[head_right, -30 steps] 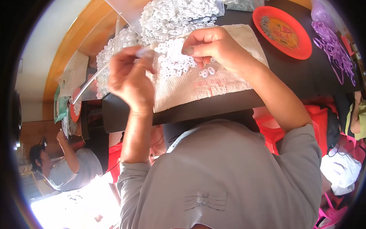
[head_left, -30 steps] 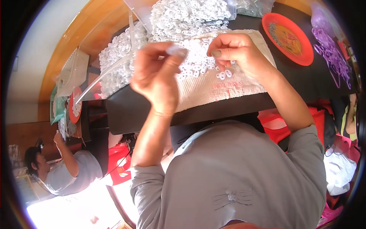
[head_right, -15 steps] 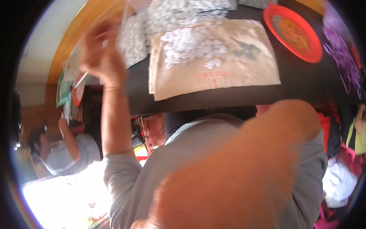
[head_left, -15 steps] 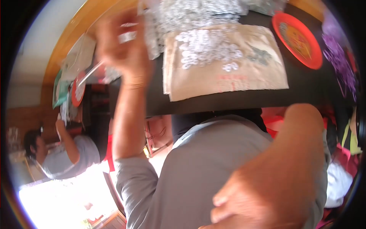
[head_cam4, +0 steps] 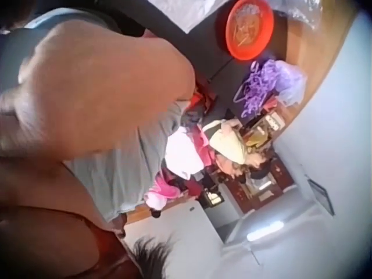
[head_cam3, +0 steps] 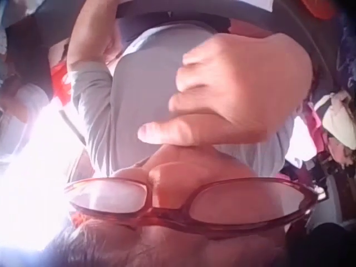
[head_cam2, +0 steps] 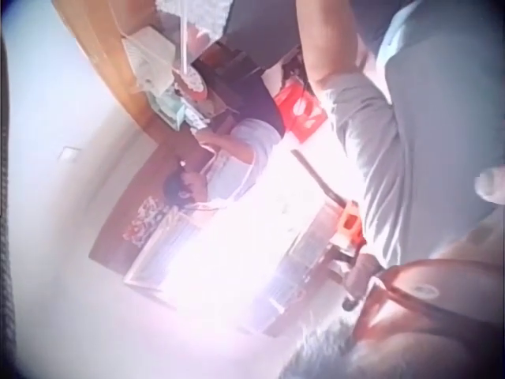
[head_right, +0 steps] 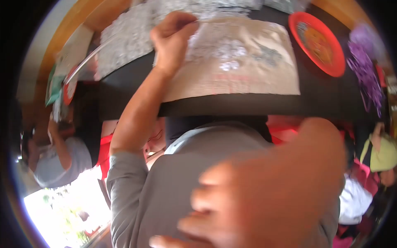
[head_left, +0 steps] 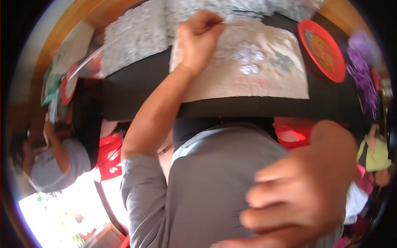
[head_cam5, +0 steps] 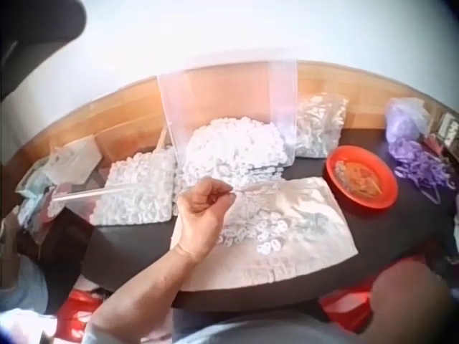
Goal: Manually assembling small white plastic rings or components on a cloth-covered workbench.
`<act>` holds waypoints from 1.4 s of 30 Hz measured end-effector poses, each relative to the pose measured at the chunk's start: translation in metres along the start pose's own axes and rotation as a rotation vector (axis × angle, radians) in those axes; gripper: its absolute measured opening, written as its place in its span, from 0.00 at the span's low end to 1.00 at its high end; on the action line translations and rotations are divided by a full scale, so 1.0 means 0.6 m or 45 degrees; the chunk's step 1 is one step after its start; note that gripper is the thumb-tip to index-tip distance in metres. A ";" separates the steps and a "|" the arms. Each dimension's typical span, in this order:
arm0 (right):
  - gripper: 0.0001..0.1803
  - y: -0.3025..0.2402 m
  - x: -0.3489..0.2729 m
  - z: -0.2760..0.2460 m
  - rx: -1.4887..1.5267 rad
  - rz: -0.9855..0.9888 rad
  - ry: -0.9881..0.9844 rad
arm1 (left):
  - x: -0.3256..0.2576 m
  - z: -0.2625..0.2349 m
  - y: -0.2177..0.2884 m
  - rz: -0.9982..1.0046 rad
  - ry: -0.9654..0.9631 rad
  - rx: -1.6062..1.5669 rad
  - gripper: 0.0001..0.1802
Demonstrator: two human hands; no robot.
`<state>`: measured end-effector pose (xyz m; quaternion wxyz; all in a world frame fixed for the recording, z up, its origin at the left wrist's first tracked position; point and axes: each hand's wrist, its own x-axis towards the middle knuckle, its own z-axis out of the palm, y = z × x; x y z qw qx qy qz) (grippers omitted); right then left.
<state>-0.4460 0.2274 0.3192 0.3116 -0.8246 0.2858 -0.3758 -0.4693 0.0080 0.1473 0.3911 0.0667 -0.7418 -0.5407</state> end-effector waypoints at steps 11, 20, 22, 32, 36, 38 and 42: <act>0.25 0.065 -0.061 0.015 0.349 -0.172 -0.024 | 0.004 0.027 -0.008 -0.003 -0.149 0.031 0.04; 0.28 0.124 -0.037 0.058 1.377 -0.443 -0.335 | 0.001 0.024 0.000 -0.142 -0.187 -0.031 0.05; 0.17 0.137 -0.058 0.061 1.092 -0.400 -0.266 | -0.001 0.024 -0.004 -0.170 -0.155 -0.053 0.05; 0.05 0.205 -0.270 -0.088 -1.376 1.267 0.669 | -0.011 0.036 0.010 -0.045 -0.335 0.053 0.04; 0.06 0.241 -0.284 -0.122 -1.640 1.437 0.475 | -0.012 0.040 0.009 0.107 -0.396 0.244 0.05; 0.06 0.244 -0.286 -0.130 -1.424 1.596 0.373 | -0.012 0.038 0.013 0.168 -0.418 0.293 0.05; 0.07 0.236 -0.297 -0.134 -1.405 1.600 0.417 | -0.008 0.037 0.008 0.151 -0.458 0.350 0.05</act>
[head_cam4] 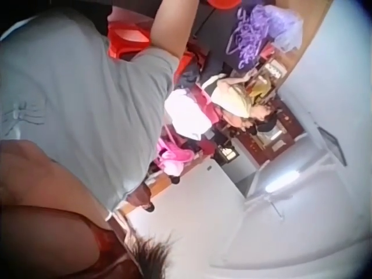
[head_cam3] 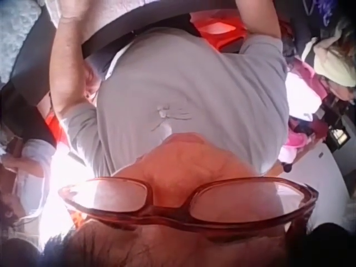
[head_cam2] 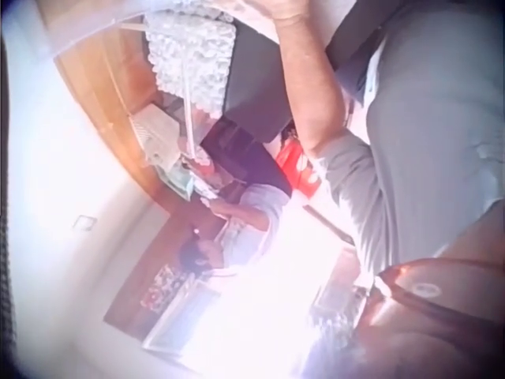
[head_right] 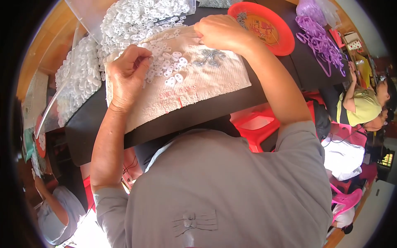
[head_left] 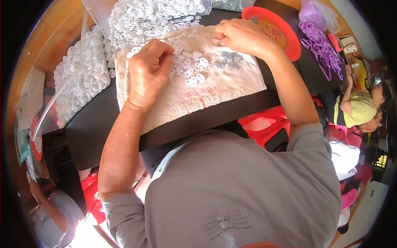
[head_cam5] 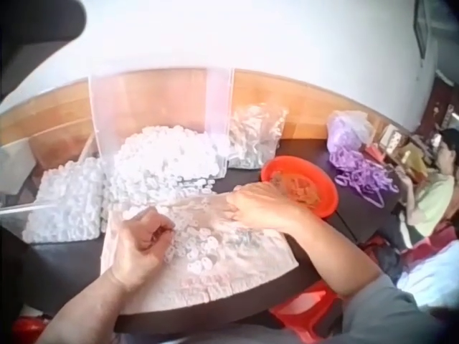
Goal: Manually assembling small white plastic rings or components on a cloth-covered workbench.
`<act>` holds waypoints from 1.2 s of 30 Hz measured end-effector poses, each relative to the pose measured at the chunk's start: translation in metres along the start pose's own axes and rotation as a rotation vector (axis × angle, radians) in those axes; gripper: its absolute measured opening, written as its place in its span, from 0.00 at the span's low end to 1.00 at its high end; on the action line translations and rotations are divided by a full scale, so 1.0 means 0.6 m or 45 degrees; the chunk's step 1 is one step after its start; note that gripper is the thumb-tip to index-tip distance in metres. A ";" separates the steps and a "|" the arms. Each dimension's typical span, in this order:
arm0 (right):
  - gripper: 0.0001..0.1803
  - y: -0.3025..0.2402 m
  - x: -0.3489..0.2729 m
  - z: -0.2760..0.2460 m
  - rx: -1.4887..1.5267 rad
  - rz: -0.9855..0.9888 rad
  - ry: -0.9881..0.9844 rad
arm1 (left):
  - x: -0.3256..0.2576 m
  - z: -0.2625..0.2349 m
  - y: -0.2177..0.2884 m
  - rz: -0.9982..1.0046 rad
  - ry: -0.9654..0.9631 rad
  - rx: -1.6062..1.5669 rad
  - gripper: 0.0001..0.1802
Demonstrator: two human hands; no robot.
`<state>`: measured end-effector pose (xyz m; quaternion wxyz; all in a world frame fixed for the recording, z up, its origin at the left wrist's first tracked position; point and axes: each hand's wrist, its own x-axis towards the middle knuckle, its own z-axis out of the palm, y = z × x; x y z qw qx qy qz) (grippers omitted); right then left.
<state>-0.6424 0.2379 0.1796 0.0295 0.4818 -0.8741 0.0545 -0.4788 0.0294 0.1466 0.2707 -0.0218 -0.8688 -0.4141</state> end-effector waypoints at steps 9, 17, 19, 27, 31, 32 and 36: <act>0.04 0.021 -0.015 0.032 -0.278 -0.028 0.282 | 0.003 0.011 -0.010 0.183 0.002 0.169 0.06; 0.05 -0.009 -0.045 0.016 0.142 -0.181 0.384 | 0.001 0.010 -0.009 0.201 0.011 0.217 0.05; 0.05 -0.009 -0.049 0.021 0.090 -0.246 0.415 | 0.002 0.013 -0.006 0.192 0.008 0.173 0.05; 0.05 -0.016 -0.047 0.031 0.060 -0.352 0.467 | -0.001 0.007 -0.006 0.149 0.041 0.105 0.05; 0.03 -0.040 -0.045 0.014 0.648 -0.162 0.379 | -0.002 0.004 -0.002 0.077 0.035 -0.039 0.03; 0.03 -0.047 -0.043 0.012 0.907 -0.115 0.338 | -0.002 0.004 0.000 0.032 0.021 -0.104 0.03; 0.04 -0.084 -0.037 -0.006 1.068 -0.122 0.241 | 0.001 -0.003 0.023 -0.262 -0.061 -0.411 0.04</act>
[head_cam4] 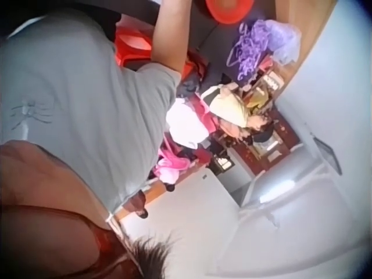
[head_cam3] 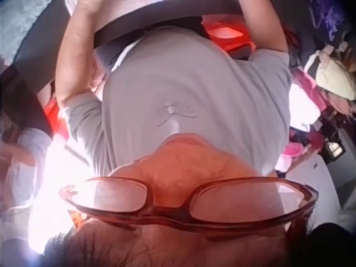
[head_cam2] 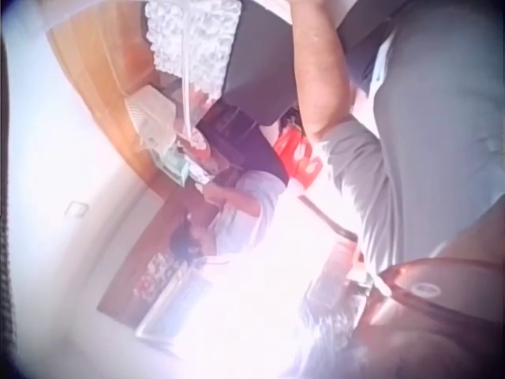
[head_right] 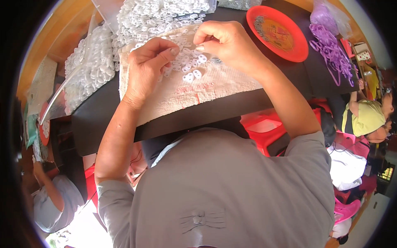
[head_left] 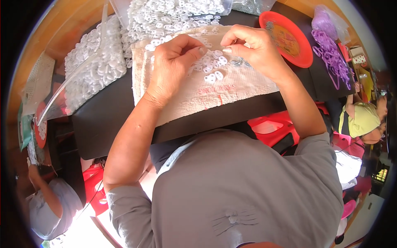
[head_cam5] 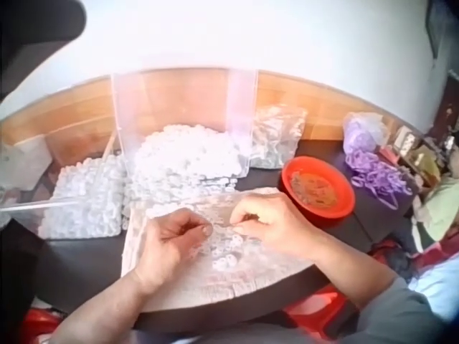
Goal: Manually assembling small white plastic rings or components on a cloth-covered workbench.
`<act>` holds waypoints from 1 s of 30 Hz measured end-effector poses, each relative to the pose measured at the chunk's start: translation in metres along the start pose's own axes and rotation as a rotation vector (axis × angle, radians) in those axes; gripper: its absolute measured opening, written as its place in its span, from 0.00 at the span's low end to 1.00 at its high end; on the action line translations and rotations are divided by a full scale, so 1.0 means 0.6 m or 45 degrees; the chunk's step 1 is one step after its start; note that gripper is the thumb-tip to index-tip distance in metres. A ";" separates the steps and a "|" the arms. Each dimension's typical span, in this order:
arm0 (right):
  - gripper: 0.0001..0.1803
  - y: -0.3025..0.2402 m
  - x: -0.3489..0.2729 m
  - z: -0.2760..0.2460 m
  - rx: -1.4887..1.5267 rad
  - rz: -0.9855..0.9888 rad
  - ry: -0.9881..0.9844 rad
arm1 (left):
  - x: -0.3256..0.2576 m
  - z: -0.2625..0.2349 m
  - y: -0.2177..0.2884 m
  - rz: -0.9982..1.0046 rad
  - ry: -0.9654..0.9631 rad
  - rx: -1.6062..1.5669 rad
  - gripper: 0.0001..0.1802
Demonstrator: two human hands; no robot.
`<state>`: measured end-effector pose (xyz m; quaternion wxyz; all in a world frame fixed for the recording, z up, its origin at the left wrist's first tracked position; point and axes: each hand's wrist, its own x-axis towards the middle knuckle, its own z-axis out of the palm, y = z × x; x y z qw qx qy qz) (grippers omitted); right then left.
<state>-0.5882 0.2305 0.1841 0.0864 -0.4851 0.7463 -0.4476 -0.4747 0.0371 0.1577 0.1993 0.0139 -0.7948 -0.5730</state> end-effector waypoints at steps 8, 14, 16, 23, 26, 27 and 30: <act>0.07 -0.037 0.038 0.027 -0.064 -0.199 -0.011 | 0.012 -0.021 0.011 -0.446 -0.222 -0.568 0.09; 0.06 -0.071 0.058 0.032 -0.102 -0.148 -0.103 | 0.016 -0.043 0.012 -0.491 -0.240 -0.656 0.07; 0.06 -0.072 0.057 0.045 0.023 -0.208 -0.029 | 0.015 -0.046 0.008 -0.512 -0.164 -0.714 0.07; 0.04 -0.057 0.047 0.057 0.474 -0.138 0.075 | 0.015 -0.041 0.013 -0.463 -0.124 -0.732 0.08; 0.03 -0.056 0.042 0.057 0.351 -0.247 0.125 | 0.012 -0.039 0.016 -0.478 -0.137 -0.750 0.08; 0.03 -0.053 0.041 0.056 0.358 -0.244 0.132 | 0.011 -0.038 0.015 -0.484 -0.143 -0.767 0.08; 0.02 -0.048 0.037 0.050 0.241 -0.378 0.178 | 0.012 -0.036 0.013 -0.509 -0.155 -0.785 0.08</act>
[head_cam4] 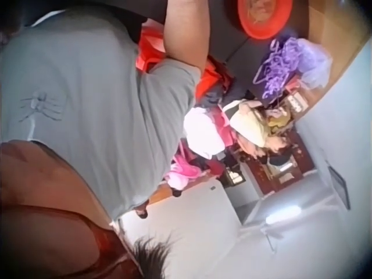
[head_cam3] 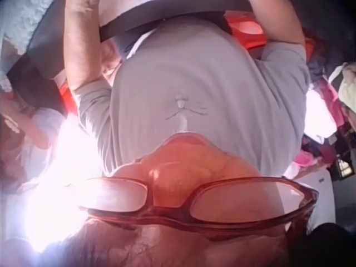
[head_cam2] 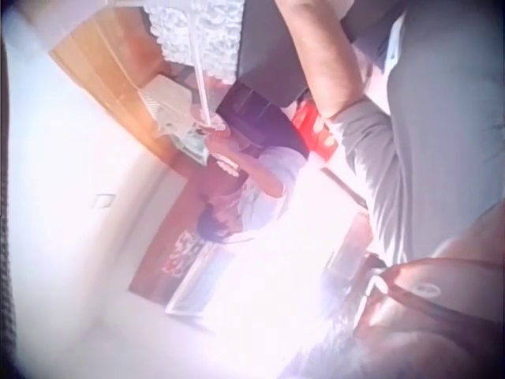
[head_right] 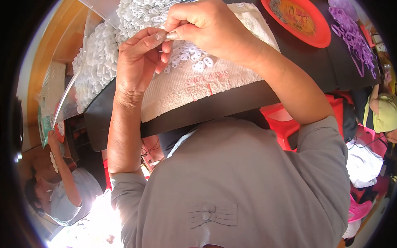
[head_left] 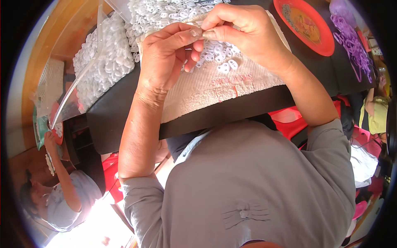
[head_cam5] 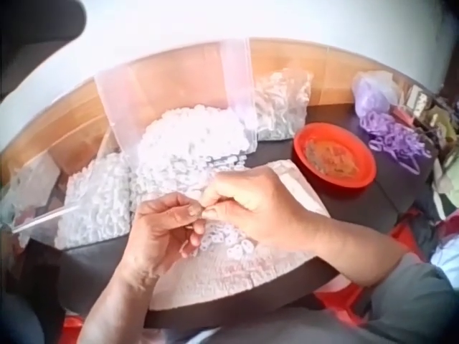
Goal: Manually assembling small white plastic rings or components on a cloth-covered workbench.
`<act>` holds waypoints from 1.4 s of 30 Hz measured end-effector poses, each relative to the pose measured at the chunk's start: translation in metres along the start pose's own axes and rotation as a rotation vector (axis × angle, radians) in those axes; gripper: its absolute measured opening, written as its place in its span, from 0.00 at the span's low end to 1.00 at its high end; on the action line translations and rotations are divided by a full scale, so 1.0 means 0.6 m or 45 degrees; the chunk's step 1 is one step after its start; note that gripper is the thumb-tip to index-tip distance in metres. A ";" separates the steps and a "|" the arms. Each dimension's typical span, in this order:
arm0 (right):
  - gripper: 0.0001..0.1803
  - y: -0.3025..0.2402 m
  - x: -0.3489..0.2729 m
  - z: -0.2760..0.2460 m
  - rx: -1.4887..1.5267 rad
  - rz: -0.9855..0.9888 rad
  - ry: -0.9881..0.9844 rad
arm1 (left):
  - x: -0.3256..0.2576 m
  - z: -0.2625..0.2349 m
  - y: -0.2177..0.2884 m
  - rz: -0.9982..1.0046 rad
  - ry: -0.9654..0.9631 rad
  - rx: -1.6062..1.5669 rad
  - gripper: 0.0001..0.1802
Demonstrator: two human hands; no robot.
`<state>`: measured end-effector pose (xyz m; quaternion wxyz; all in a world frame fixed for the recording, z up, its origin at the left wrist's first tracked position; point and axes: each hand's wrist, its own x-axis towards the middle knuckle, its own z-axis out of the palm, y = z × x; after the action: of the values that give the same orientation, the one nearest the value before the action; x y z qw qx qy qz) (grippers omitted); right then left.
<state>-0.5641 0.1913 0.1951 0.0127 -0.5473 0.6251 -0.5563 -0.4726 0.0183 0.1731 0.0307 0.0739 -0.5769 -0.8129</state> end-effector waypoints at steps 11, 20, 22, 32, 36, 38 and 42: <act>0.03 0.051 0.008 -0.017 -0.075 -0.468 0.198 | -0.002 0.022 -0.034 0.945 -0.127 1.916 0.07; 0.03 0.018 0.002 -0.017 -0.065 0.100 0.110 | 0.001 0.007 -0.028 0.524 -0.066 1.139 0.05; 0.05 0.019 -0.005 -0.018 -0.020 0.253 0.081 | -0.003 0.012 -0.015 0.365 0.030 0.928 0.05; 0.06 0.017 0.000 -0.013 0.544 0.855 -0.058 | -0.003 0.014 -0.021 1.072 0.139 1.308 0.07; 0.04 0.026 -0.003 -0.006 0.546 0.777 -0.023 | -0.007 0.018 -0.023 1.038 0.186 1.195 0.08; 0.03 0.024 -0.004 -0.001 0.505 0.732 0.026 | -0.015 0.031 -0.021 0.792 0.239 0.937 0.06; 0.03 0.028 -0.012 0.009 0.455 0.573 0.147 | -0.011 0.031 -0.012 0.224 0.236 0.317 0.06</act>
<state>-0.5691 0.1889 0.1772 0.1965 -0.3515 0.6225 -0.6711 -0.4686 0.0393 0.1729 0.1455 0.1010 -0.6720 -0.7191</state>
